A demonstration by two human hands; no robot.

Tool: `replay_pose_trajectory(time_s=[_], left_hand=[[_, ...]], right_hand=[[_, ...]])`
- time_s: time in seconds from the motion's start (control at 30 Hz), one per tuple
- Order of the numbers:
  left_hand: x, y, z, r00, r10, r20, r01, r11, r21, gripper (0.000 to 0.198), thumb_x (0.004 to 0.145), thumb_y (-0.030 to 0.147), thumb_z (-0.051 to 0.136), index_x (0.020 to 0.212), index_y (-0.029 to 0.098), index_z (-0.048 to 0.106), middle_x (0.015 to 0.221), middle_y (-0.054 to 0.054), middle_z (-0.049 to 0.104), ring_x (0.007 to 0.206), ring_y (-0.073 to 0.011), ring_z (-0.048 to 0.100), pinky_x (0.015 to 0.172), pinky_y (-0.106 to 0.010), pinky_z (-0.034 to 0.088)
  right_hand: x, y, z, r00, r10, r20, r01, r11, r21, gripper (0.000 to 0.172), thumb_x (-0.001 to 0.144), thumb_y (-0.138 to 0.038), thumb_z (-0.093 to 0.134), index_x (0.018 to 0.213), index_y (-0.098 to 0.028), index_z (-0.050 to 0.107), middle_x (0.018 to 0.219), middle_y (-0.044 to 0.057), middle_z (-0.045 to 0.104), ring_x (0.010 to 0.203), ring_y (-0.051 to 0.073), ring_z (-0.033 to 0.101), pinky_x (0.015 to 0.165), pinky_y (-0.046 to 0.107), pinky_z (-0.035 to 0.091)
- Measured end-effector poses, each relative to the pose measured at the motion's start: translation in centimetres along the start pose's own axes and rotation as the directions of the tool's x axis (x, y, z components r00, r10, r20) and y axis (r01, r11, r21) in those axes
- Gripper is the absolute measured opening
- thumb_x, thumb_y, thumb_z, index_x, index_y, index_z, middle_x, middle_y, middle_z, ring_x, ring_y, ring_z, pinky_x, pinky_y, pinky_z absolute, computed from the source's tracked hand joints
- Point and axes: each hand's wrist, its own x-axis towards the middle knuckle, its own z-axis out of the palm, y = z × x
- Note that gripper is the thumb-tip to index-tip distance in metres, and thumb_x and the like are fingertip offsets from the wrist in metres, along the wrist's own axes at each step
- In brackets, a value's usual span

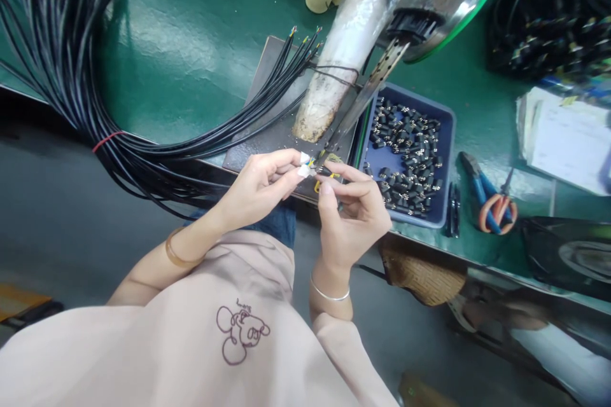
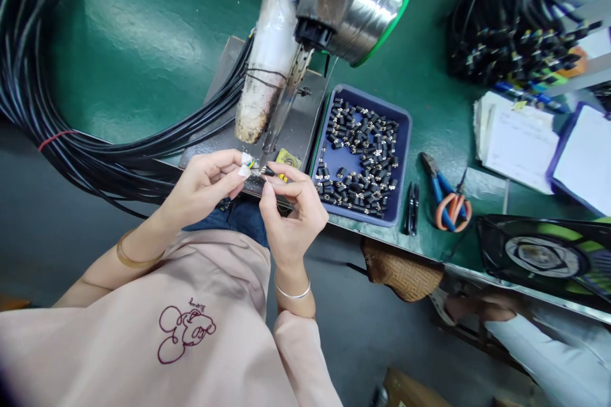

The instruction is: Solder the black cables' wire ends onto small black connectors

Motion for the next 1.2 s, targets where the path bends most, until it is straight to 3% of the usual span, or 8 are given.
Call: replay_pose_trajectory(time_s=[0.2,0.43,0.57,0.7,0.9,1.2], left_hand=[[-0.1,-0.1,-0.1,1.0,-0.022,0.019,0.022,0.999,-0.023,0.031,0.095,0.042,0.066,0.082,0.017,0.056,0.055,0.006,0.046,0.05,-0.0067,0.037,0.049,-0.02,0.032],[-0.4,-0.2,-0.1,0.998,-0.044,0.039,0.045,0.999,-0.017,0.025,0.095,0.037,0.062,0.081,0.017,0.056,0.056,0.006,0.046,0.05,-0.0068,0.038,0.049,-0.02,0.032],[-0.7,-0.4,0.0,1.0,-0.017,0.008,0.017,1.0,0.022,0.02,0.091,0.033,0.067,0.083,0.016,0.059,0.058,0.006,0.047,0.051,-0.0067,0.039,0.05,-0.02,0.033],[-1.0,-0.8,0.1,0.998,0.037,-0.06,-0.034,0.998,0.046,0.016,0.087,0.029,0.072,0.085,0.016,0.063,0.066,0.003,0.059,0.058,-0.0079,0.05,0.057,-0.02,0.041],[-1.1,-0.4,0.3,1.0,0.016,-0.026,-0.015,1.0,0.028,0.02,0.093,0.028,0.06,0.077,0.016,0.057,0.056,0.004,0.055,0.051,-0.0073,0.047,0.053,-0.019,0.039],[-0.5,-0.6,0.4,0.999,0.021,-0.049,-0.017,0.997,0.074,0.018,0.094,0.03,0.06,0.082,0.017,0.056,0.056,0.005,0.052,0.049,-0.0074,0.044,0.052,-0.02,0.037]], right_hand=[[-0.3,0.6,-0.3,0.999,-0.036,0.027,0.038,0.997,-0.064,0.012,0.091,-0.021,0.07,0.081,-0.022,0.063,0.099,0.003,0.078,0.092,0.019,0.077,0.08,0.037,0.066],[-0.2,0.7,-0.7,0.996,-0.072,0.043,0.075,0.994,-0.075,0.01,0.09,-0.018,0.071,0.083,-0.022,0.067,0.098,0.002,0.079,0.093,0.018,0.077,0.078,0.034,0.066],[-0.4,0.5,-0.6,0.991,-0.135,-0.004,0.133,0.984,-0.116,0.01,0.089,-0.015,0.073,0.087,-0.023,0.069,0.095,0.0,0.079,0.09,0.017,0.077,0.078,0.033,0.066],[-0.6,0.4,-0.3,0.975,-0.207,-0.085,0.196,0.973,-0.125,0.013,0.086,-0.011,0.076,0.089,-0.023,0.07,0.093,-0.001,0.079,0.085,0.015,0.077,0.074,0.028,0.065],[-0.6,0.4,-0.1,0.997,-0.077,-0.008,0.075,0.986,-0.15,0.007,0.089,-0.02,0.074,0.085,-0.021,0.069,0.095,0.003,0.08,0.085,0.016,0.079,0.064,0.024,0.064],[0.0,0.7,0.3,0.998,-0.066,0.01,0.067,0.982,-0.176,0.01,0.089,-0.02,0.073,0.08,-0.021,0.069,0.096,0.003,0.079,0.086,0.016,0.077,0.064,0.026,0.062]])
